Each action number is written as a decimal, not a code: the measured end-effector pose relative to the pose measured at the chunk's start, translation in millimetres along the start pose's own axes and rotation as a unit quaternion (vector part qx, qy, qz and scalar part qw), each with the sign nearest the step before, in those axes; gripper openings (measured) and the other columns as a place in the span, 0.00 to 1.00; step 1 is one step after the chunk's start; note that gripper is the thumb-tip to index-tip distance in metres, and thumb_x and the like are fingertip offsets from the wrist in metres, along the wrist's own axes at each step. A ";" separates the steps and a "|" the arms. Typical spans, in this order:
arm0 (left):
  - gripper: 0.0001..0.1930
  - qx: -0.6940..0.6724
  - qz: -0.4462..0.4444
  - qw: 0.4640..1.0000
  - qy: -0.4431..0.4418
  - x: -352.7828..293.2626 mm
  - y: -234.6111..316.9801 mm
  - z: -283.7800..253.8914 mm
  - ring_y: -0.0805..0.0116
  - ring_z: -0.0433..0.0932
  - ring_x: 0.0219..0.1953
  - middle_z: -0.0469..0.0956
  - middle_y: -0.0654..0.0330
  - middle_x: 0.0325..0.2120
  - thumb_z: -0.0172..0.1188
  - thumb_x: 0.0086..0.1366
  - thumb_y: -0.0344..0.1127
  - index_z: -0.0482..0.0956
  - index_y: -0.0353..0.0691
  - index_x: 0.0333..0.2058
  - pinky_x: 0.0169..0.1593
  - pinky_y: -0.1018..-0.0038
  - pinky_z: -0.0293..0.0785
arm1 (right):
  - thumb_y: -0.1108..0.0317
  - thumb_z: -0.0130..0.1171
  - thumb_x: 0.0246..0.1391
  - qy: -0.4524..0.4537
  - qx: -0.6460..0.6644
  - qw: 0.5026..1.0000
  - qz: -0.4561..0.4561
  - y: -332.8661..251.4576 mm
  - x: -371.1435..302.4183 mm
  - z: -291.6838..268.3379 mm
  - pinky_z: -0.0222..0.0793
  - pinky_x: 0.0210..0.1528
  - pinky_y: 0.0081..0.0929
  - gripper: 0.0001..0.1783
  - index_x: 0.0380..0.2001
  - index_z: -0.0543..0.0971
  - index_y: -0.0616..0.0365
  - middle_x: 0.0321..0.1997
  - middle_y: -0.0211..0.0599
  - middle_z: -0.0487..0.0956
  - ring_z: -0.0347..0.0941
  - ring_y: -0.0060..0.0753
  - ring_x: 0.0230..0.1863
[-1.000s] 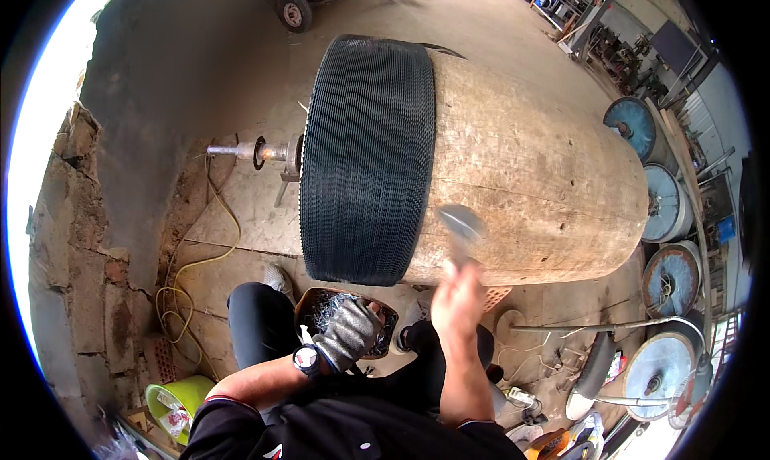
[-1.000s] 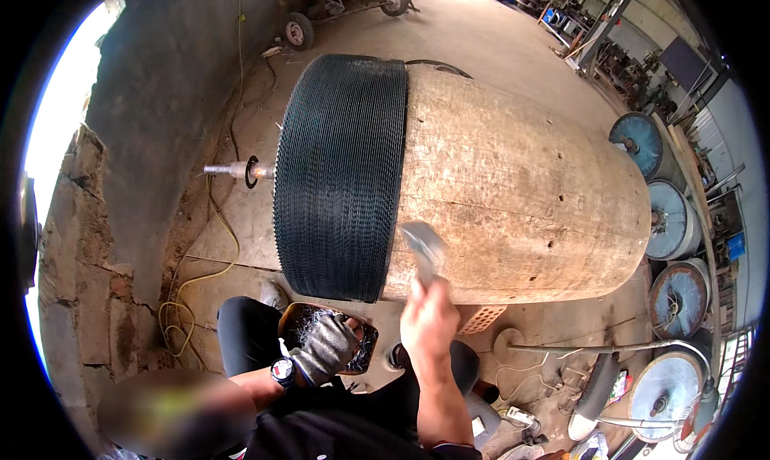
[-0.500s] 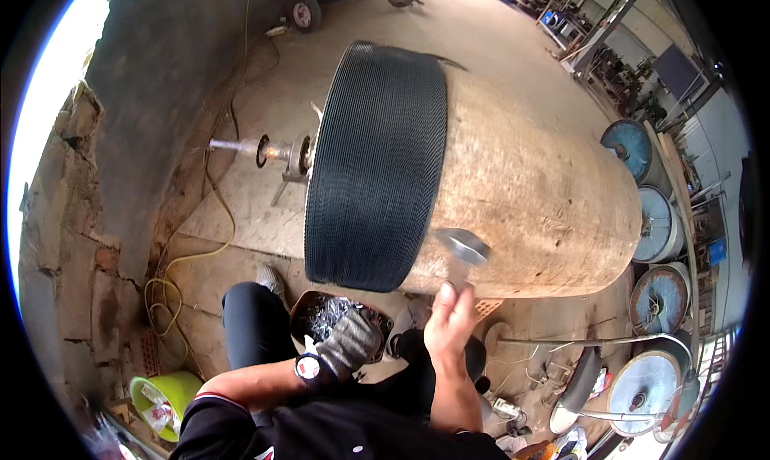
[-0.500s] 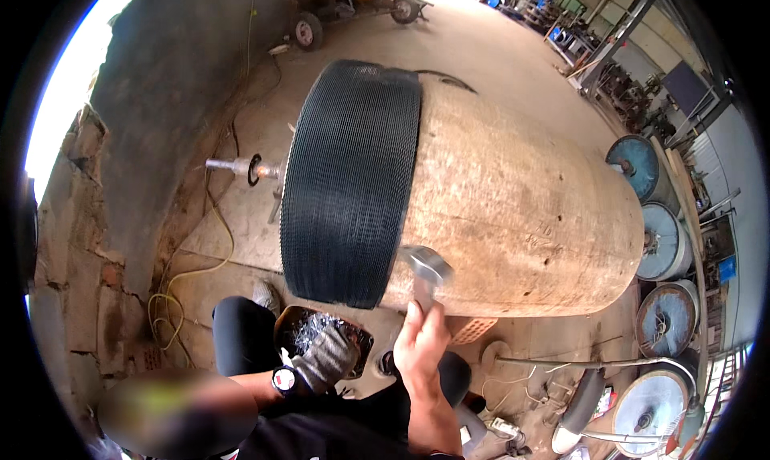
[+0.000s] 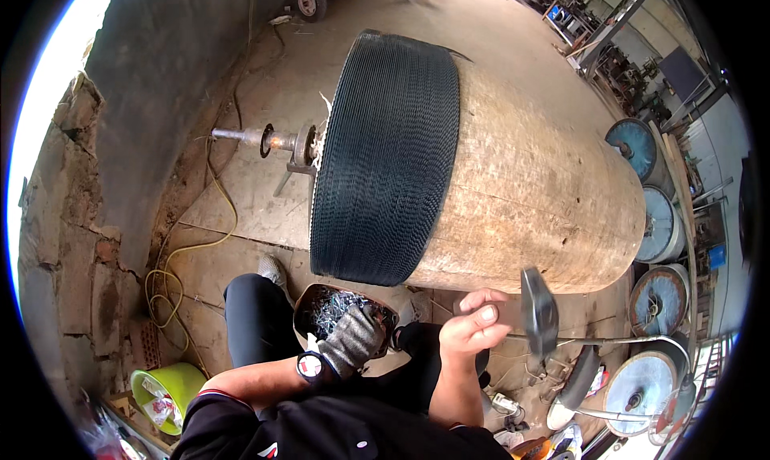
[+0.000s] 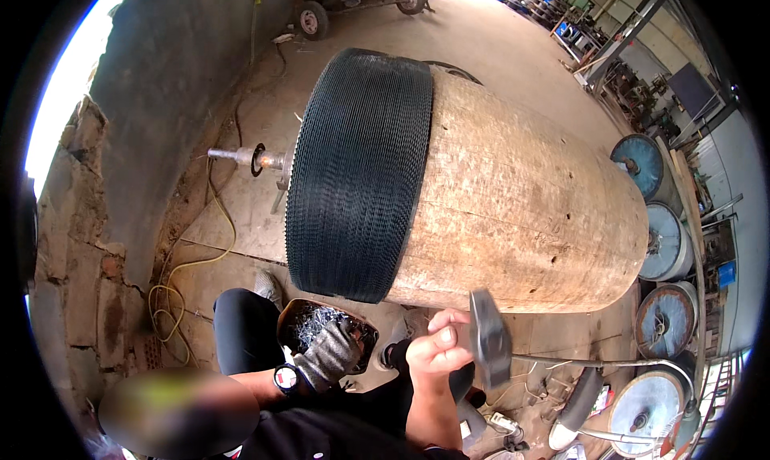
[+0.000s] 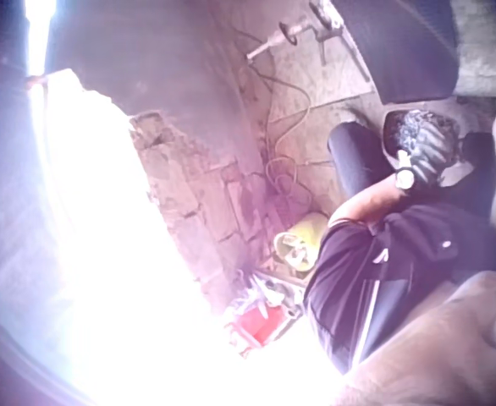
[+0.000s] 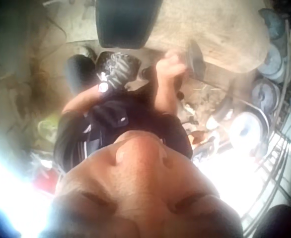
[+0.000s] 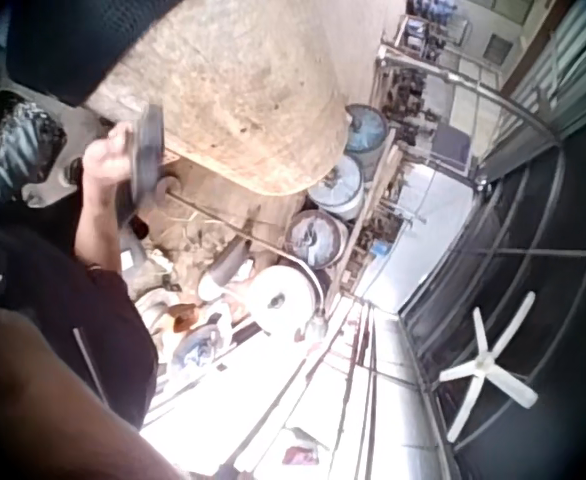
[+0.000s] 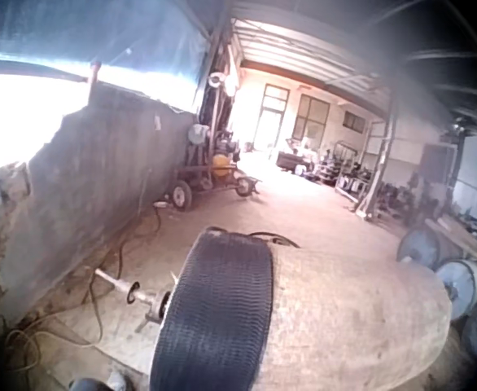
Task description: The person sits in a workshop and repeatedly hammers nails into a black fabric strip wrapped around a large wooden drum. They pick nails from a container and use a hammer to secure the fabric to the drum surface.
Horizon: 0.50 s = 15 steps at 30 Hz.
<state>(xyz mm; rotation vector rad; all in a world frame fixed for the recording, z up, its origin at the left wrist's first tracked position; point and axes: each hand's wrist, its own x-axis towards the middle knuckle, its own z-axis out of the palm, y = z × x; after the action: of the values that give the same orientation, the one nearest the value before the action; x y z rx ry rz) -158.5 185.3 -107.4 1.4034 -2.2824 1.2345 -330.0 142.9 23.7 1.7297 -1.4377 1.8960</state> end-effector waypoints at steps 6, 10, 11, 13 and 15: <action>0.19 0.061 0.030 0.990 0.123 18.5 -22.1 8.3 0.69 0.69 0.14 0.74 0.59 0.18 0.51 0.72 0.43 0.81 0.36 0.28 0.16 0.72 0.65 | 0.62 0.53 0.72 -0.150 -0.175 0.959 0.165 10.3 -26.5 -3.1 0.68 0.26 0.43 0.13 0.37 0.74 0.62 0.23 0.47 0.77 0.75 0.48 0.23; 0.15 -0.341 0.080 0.935 0.055 35.1 -47.8 -7.9 0.61 0.70 0.17 0.73 0.57 0.18 0.58 0.70 0.40 0.75 0.40 0.25 0.17 0.67 0.63 | 0.57 0.46 0.76 0.030 -0.011 0.999 0.017 -3.2 -8.0 4.3 0.60 0.22 0.22 0.17 0.41 0.68 0.62 0.21 0.30 0.67 0.61 0.22 0.20; 0.15 -0.341 0.083 0.935 0.050 34.1 -46.4 -9.5 0.60 0.71 0.18 0.73 0.56 0.19 0.58 0.70 0.39 0.75 0.40 0.25 0.18 0.66 0.63 | 0.57 0.48 0.75 0.024 -0.005 0.999 0.021 1.9 -8.8 2.9 0.64 0.22 0.32 0.17 0.40 0.69 0.62 0.21 0.38 0.72 0.67 0.33 0.19; 0.14 -0.354 0.096 0.929 0.043 30.6 -44.6 -8.6 0.59 0.72 0.19 0.75 0.55 0.20 0.57 0.70 0.38 0.75 0.39 0.25 0.19 0.64 0.65 | 0.57 0.50 0.74 -0.149 -0.262 0.946 0.121 6.0 -16.9 4.9 0.68 0.25 0.43 0.16 0.38 0.71 0.62 0.23 0.49 0.76 0.74 0.49 0.21; 0.11 -0.360 0.106 0.925 0.048 30.4 -43.6 -7.4 0.57 0.74 0.20 0.77 0.53 0.21 0.55 0.70 0.35 0.76 0.37 0.29 0.22 0.60 0.68 | 0.59 0.54 0.72 -0.171 -0.231 0.931 0.227 11.3 -21.8 4.6 0.70 0.26 0.43 0.15 0.40 0.73 0.62 0.22 0.47 0.76 0.75 0.48 0.22</action>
<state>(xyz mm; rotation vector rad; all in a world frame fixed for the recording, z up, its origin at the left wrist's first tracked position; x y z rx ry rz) -141.3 162.1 -62.2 0.8219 -2.4721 0.3825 -328.4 143.5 -1.2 1.6365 -2.3575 1.2805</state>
